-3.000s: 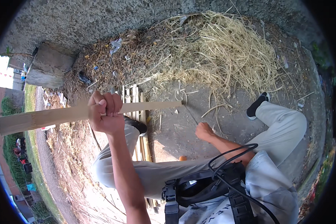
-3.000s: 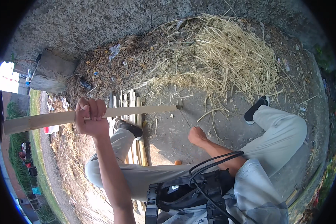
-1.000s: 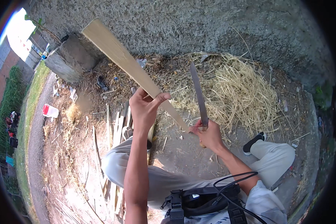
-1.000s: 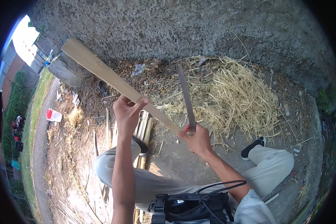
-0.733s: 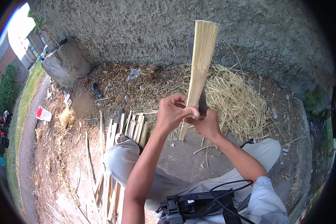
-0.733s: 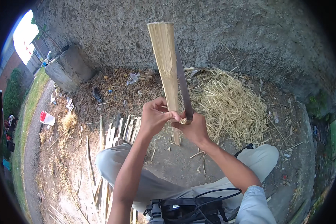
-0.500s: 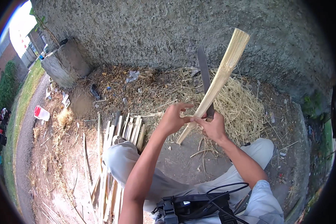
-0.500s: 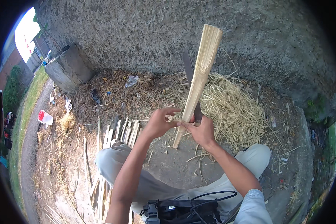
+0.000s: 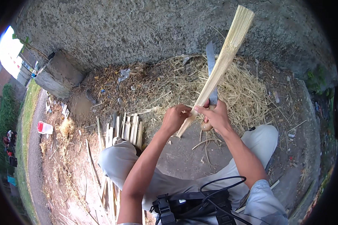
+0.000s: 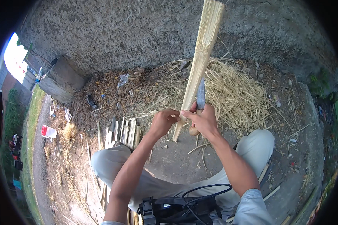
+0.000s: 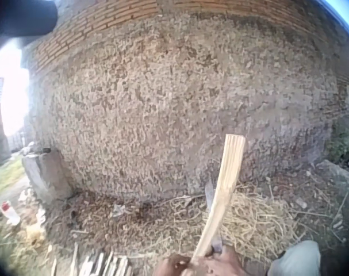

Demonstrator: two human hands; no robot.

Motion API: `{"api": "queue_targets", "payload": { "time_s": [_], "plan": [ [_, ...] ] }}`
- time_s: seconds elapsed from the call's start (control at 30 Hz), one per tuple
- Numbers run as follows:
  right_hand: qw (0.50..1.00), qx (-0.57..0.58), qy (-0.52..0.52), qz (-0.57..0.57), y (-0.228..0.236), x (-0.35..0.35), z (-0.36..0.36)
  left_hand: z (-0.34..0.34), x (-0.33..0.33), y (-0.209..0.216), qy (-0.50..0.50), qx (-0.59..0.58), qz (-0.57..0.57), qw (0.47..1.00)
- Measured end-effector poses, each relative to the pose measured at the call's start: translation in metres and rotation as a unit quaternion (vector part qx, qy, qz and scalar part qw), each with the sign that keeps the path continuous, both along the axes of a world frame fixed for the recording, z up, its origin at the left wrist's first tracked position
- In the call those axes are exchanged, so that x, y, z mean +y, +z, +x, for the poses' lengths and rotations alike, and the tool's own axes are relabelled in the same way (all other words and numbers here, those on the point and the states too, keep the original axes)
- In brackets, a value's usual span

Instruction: The person shaves a piece of bamboo by hand using a blade, removing thin strips from the surface and then picking up a different piece of bamboo from the ground to continue.

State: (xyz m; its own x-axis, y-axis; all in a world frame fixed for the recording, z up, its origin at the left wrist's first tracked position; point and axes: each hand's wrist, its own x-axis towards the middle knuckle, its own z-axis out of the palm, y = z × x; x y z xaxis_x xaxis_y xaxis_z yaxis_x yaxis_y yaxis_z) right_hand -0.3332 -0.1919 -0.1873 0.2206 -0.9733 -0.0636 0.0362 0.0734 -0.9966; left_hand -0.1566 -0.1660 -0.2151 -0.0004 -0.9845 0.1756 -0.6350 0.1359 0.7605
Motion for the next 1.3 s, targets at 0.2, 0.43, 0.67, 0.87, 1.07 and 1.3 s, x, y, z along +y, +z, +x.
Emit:
{"api": "queue_targets", "payload": {
  "time_s": [0.2,0.43,0.67,0.87,1.07,1.3],
  "plan": [
    [0.999,0.031,-0.013,-0.012,-0.001,0.001,-0.005,-0.010,0.000,0.000,0.001,-0.067,-0.014,0.998],
    [1.000,0.000,-0.021,-0.002,0.001,0.006,-0.009,-0.015,0.006,0.007,-0.016,-0.142,-0.043,0.989],
    [0.999,0.012,-0.032,-0.006,0.001,0.007,-0.010,-0.010,0.010,0.014,-0.028,-0.191,-0.091,0.977],
    [0.999,0.011,-0.030,0.005,-0.001,0.006,-0.010,0.005,0.007,0.025,0.066,-0.076,-0.084,0.991],
    [0.998,0.019,-0.064,0.003,0.004,0.007,-0.008,0.022,0.006,0.021,0.107,-0.206,-0.020,0.972],
    [0.970,-0.091,-0.208,-0.089,0.019,-0.015,-0.028,0.016,0.021,0.029,0.028,-0.216,0.075,0.973]
  ]
}}
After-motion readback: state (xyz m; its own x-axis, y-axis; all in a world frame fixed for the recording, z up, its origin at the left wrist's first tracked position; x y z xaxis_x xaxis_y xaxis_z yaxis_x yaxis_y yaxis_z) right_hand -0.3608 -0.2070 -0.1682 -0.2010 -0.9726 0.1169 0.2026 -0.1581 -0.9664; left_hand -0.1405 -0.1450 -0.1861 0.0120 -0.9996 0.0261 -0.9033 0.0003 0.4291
